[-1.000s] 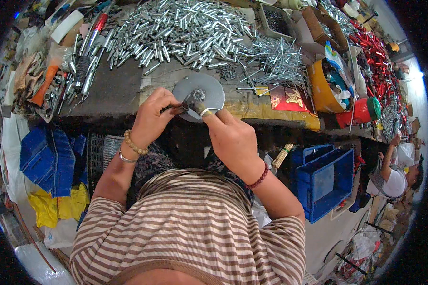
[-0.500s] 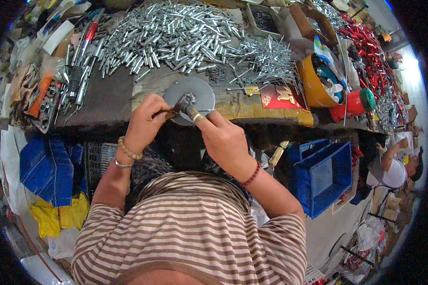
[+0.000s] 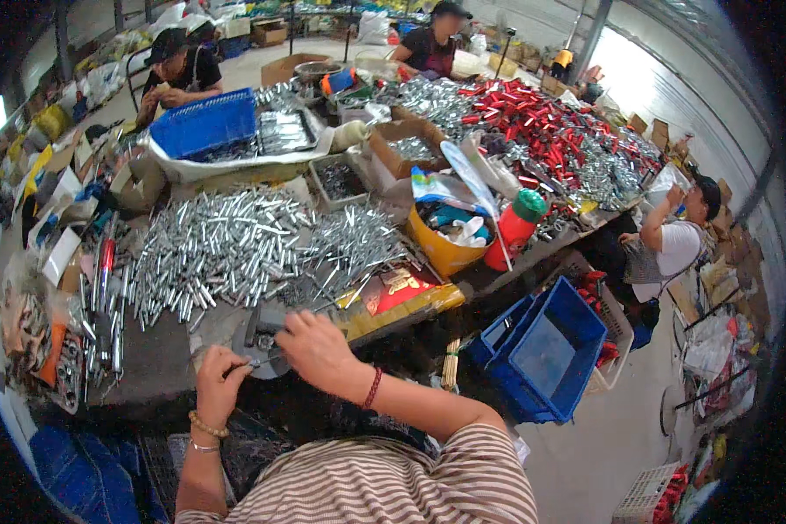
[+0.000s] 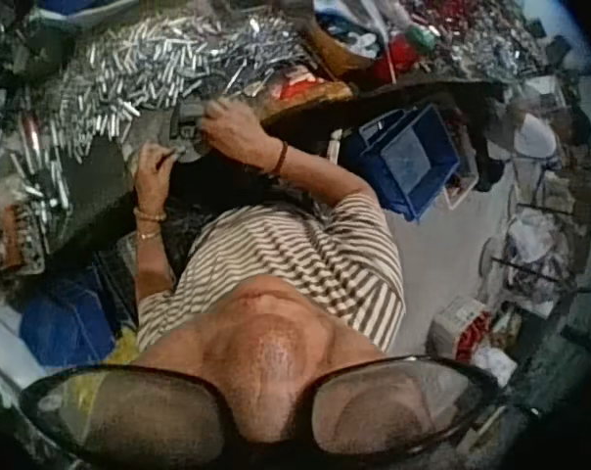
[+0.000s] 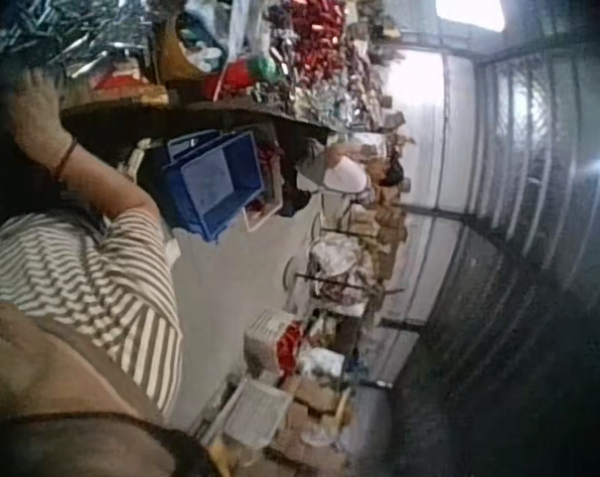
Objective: The person assembles metal components by inserting pins into metal tubes, securing them using a hand tool against a metal plate, and placing the assembled parts into a metal tray.
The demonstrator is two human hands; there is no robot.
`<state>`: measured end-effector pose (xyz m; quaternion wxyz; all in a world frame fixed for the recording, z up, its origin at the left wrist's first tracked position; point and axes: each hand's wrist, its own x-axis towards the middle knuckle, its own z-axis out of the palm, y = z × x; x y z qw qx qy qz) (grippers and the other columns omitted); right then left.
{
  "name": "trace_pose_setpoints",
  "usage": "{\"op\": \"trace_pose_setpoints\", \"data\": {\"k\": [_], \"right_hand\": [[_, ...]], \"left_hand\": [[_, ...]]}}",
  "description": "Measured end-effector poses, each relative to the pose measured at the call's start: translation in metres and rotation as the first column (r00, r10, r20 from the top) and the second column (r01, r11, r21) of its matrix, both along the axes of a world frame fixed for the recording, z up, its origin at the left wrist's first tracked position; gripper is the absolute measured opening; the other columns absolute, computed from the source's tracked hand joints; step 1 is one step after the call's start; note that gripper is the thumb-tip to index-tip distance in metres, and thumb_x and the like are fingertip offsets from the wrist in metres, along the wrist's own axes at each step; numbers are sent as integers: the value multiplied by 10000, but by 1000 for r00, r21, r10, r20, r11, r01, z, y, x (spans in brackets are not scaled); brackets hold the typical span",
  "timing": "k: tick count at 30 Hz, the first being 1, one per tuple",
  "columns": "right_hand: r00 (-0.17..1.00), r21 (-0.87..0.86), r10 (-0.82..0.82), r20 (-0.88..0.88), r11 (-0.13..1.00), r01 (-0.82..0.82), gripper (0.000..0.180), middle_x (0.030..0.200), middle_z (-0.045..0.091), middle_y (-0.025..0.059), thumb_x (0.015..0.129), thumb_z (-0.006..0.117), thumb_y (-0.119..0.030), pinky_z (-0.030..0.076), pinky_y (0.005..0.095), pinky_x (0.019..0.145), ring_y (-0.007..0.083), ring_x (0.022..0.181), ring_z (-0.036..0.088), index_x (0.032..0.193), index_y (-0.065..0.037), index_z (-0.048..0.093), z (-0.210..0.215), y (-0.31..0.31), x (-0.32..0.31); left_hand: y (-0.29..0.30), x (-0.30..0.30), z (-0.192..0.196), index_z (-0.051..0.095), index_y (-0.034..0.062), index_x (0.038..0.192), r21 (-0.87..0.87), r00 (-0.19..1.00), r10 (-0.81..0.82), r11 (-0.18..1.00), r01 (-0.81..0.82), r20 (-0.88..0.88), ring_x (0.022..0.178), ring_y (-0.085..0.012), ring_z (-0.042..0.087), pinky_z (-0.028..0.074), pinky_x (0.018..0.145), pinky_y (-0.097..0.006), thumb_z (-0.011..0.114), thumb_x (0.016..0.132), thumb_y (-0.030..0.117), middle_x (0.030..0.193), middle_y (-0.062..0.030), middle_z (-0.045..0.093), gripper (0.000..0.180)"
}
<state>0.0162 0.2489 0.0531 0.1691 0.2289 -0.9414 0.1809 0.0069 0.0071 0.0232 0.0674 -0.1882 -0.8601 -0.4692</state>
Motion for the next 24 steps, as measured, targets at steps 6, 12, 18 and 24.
{"op": "trace_pose_setpoints", "data": {"k": [6, 12, 18, 24], "right_hand": [[963, -99, -35, 267, 993, 63, 244, 876, 665, 169, 864, 723, -165, 539, 488, 692, 379, 855, 694, 1054, -74, 599, -13, -4, 27], [850, -361, 145, 506, 931, 56, 288, 818, 670, 257, 857, 735, -215, 520, 540, 685, 459, 821, 675, 1025, -24, 600, -15, -8, 37], [746, -528, 240, 622, 831, 173, 240, 708, 659, 133, 885, 706, -161, 525, 388, 573, 199, 611, 655, 1036, 16, 649, -29, -13, 39], [486, -590, 368, 792, 667, 456, 193, 760, 636, -4, 954, 698, -93, 448, 223, 487, 55, 608, 584, 1106, -17, 608, -21, -15, 47]], "left_hand": [[2, -1, 3, 772, 2, 951, 60, 999, -16, 998, 13, 49, 836, -215, 611, 488, 729, -321, 789, 791, -2, 904, -75, 588, 161], [-3, 12, 0, 750, 54, 1194, 8, 993, 34, 999, -34, -109, 839, -214, 620, 503, 737, -315, 777, 825, 7, 942, -85, 598, 374], [12, 37, -24, 594, 51, 1423, 341, 902, 128, 896, -283, 412, 708, -54, 541, 479, 620, -241, 643, 1008, 63, 855, 14, 631, 418], [33, 42, -31, 433, 63, 1537, 574, 859, -79, 774, -267, 506, 848, -120, 701, 567, 672, -234, 580, 1047, 86, 972, -73, 740, 512]]}}
